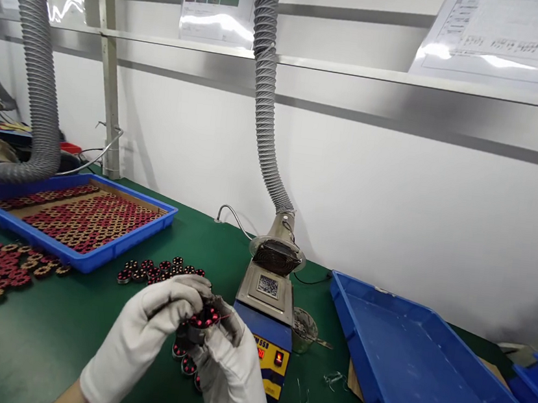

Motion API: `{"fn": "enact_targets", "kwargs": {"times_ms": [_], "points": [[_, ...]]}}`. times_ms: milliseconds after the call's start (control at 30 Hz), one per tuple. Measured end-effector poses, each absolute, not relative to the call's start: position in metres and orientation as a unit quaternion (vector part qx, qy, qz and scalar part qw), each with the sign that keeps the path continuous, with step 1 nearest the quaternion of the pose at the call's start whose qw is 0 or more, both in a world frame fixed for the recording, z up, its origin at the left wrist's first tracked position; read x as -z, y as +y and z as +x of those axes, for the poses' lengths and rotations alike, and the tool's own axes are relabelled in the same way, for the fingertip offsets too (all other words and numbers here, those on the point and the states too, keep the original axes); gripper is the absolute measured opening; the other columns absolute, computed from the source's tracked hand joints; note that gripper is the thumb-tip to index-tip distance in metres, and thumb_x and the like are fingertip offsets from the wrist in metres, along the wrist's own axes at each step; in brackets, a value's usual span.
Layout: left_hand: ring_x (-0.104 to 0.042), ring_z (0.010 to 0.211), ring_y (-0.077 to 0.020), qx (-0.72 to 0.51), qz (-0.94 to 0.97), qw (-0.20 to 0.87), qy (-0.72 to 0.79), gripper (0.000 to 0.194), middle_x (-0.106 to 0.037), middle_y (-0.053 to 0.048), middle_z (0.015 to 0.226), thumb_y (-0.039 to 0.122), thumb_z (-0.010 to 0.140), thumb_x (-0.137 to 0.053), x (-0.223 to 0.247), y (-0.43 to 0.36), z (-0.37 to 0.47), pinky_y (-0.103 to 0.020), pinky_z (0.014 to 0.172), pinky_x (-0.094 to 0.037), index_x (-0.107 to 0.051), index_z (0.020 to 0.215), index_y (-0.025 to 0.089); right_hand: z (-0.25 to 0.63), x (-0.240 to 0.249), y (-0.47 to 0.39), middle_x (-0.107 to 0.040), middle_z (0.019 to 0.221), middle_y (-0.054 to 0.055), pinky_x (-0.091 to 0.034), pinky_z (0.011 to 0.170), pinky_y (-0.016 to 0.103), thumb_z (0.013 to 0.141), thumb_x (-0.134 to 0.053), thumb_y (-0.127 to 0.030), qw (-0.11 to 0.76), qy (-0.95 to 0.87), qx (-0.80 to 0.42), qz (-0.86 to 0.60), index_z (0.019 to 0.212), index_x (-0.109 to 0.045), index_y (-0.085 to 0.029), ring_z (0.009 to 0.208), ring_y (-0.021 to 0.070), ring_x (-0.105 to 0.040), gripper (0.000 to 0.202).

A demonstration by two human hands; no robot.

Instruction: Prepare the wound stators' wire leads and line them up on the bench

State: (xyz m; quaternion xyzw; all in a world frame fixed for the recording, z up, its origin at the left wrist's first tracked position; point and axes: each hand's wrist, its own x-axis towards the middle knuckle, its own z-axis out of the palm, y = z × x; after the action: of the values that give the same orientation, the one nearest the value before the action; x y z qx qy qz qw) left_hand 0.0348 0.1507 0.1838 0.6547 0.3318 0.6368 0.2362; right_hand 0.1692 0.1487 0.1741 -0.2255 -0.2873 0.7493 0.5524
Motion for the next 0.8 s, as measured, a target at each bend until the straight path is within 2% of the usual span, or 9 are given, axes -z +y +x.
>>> {"fn": "enact_targets", "kwargs": {"times_ms": [67,167,267,400,467,533,600,700,800], "points": [[-0.059,0.091,-0.0176,-0.646,0.610,0.284,0.361,0.016,-0.065,-0.004,0.092,0.024,0.085,-0.047,-0.187,0.149,0.032,-0.026,0.080,-0.048,-0.061,0.083,0.019,0.168,-0.176,0.146,-0.070,0.091,0.003,-0.052,0.069,0.026,0.060,-0.078,-0.022,0.550,-0.286,-0.749,-0.234,0.090,-0.067,-0.022,0.076,0.0146,-0.065,0.032],[-0.059,0.094,-0.0179,-0.599,0.640,0.317,0.362,0.017,-0.064,-0.004,0.100,0.017,0.076,-0.058,-0.190,0.147,0.032,-0.024,0.083,-0.048,-0.064,0.091,0.020,0.164,-0.179,0.145,-0.069,0.091,0.002,-0.052,0.064,0.022,0.063,-0.076,-0.021,0.559,-0.288,-0.745,-0.223,0.092,-0.066,-0.023,0.072,0.0115,-0.064,0.031],[-0.060,0.086,-0.0181,-0.609,0.666,0.304,0.306,0.019,-0.066,-0.003,0.089,0.009,0.068,-0.057,-0.189,0.147,0.035,-0.023,0.074,-0.051,-0.068,0.080,0.019,0.162,-0.178,0.145,-0.069,0.088,0.000,-0.052,0.066,0.022,0.060,-0.078,-0.021,0.560,-0.283,-0.753,-0.198,0.088,-0.067,-0.023,0.073,0.0118,-0.064,0.031],[-0.060,0.081,-0.0150,-0.672,0.610,0.261,0.330,0.022,-0.065,-0.002,0.083,0.005,0.072,-0.050,-0.188,0.147,0.032,-0.021,0.073,-0.050,-0.066,0.075,0.020,0.169,-0.172,0.147,-0.071,0.085,0.003,-0.052,0.066,0.026,0.066,-0.073,-0.027,0.525,-0.276,-0.790,-0.158,0.089,-0.068,-0.021,0.072,0.0140,-0.065,0.024],[-0.059,0.088,-0.0154,-0.653,0.625,0.246,0.350,0.022,-0.064,-0.001,0.093,0.006,0.073,-0.053,-0.189,0.145,0.030,-0.024,0.080,-0.049,-0.065,0.084,0.022,0.174,-0.170,0.149,-0.071,0.087,0.005,-0.052,0.067,0.028,0.070,-0.069,-0.031,0.507,-0.273,-0.806,-0.135,0.090,-0.068,-0.020,0.074,0.0160,-0.065,0.023],[-0.056,0.098,-0.0189,-0.597,0.683,0.224,0.355,0.034,-0.060,-0.003,0.106,0.007,0.068,-0.061,-0.189,0.144,0.030,-0.030,0.088,-0.047,-0.061,0.098,0.023,0.176,-0.169,0.151,-0.071,0.091,0.004,-0.051,0.071,0.029,0.070,-0.070,-0.031,0.510,-0.256,-0.812,-0.123,0.088,-0.068,-0.021,0.081,0.0169,-0.064,0.021],[-0.053,0.103,-0.0214,-0.558,0.732,0.186,0.345,0.045,-0.058,-0.004,0.110,0.007,0.066,-0.066,-0.188,0.144,0.034,-0.035,0.091,-0.045,-0.057,0.106,0.024,0.175,-0.168,0.152,-0.070,0.088,0.001,-0.051,0.071,0.027,0.068,-0.071,-0.029,0.517,-0.236,-0.814,-0.119,0.084,-0.069,-0.023,0.079,0.0146,-0.063,0.018],[-0.055,0.098,-0.0212,-0.572,0.751,0.140,0.300,0.031,-0.062,-0.005,0.101,0.013,0.072,-0.065,-0.186,0.147,0.038,-0.037,0.089,-0.046,-0.060,0.101,0.023,0.173,-0.168,0.151,-0.069,0.082,0.000,-0.050,0.062,0.025,0.067,-0.072,-0.029,0.509,-0.237,-0.816,-0.136,0.082,-0.068,-0.023,0.068,0.0115,-0.060,0.017],[-0.057,0.094,-0.0207,-0.584,0.735,0.181,0.294,0.024,-0.063,-0.005,0.099,0.017,0.073,-0.067,-0.186,0.151,0.036,-0.034,0.086,-0.048,-0.063,0.095,0.022,0.173,-0.168,0.150,-0.070,0.088,0.001,-0.051,0.063,0.026,0.067,-0.072,-0.029,0.504,-0.248,-0.811,-0.162,0.087,-0.068,-0.024,0.069,0.0117,-0.061,0.021]]}}
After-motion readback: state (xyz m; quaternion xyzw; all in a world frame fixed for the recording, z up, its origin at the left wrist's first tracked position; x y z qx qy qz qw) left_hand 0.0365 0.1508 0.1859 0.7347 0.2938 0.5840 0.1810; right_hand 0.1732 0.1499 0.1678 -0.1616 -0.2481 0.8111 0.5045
